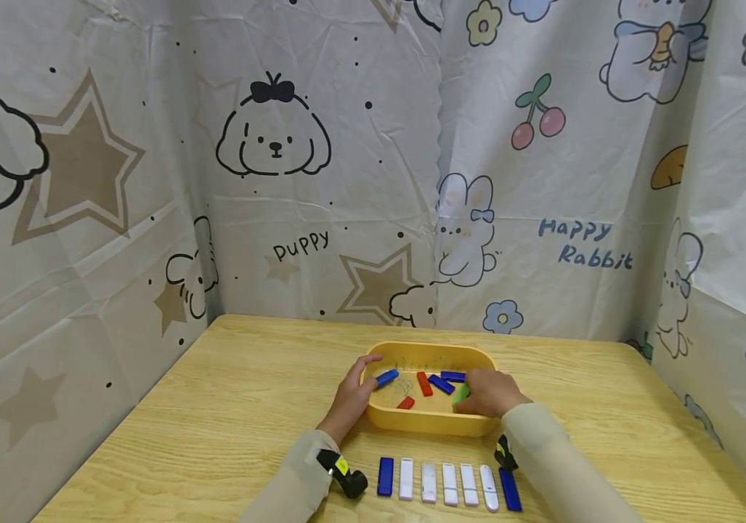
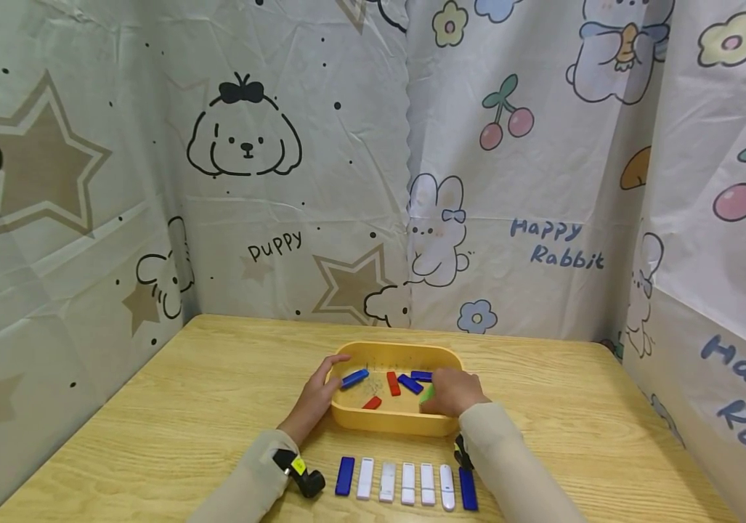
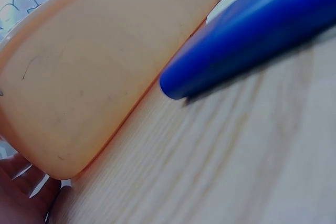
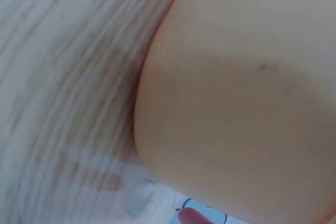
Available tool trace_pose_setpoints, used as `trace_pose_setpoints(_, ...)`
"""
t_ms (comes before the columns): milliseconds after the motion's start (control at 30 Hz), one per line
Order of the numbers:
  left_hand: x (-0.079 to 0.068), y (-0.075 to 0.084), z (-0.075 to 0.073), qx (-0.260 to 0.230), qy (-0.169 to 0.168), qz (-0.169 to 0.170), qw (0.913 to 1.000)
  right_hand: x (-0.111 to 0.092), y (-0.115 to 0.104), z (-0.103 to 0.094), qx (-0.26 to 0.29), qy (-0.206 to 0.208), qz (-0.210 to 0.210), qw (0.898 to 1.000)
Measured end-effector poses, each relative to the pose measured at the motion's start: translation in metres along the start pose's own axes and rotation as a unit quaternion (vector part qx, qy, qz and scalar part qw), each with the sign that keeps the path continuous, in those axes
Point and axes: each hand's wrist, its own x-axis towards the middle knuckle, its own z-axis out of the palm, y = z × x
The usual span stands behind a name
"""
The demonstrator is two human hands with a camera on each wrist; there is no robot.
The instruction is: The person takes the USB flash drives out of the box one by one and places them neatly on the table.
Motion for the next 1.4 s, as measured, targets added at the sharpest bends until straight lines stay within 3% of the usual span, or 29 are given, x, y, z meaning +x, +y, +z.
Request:
trace_pose_setpoints(533,0.0,0.0,0.0,0.003,0.008,-0.005,1.0,0.002,0.001,0.004,0.081,0.061,-0.012,0.995)
trace_pose_setpoints(867,-0.002,-0.003,0.001,-0.003,0.005,-0.009,0.9999,0.0,0.011,0.002,0.103,0.148,-0.059,0.982)
trace_pose_setpoints(1100,-0.001,0.0,0.0,0.001,0.008,-0.008,0.9999,-0.014,0.003,-0.014,0.09,0.184,-0.102,0.973)
trace_pose_setpoints(1400,0.002,0.0,0.001,0.004,0.005,-0.007,1.0,-0.051,-0.01,-0.017,0.083,0.198,-0.174,0.961)
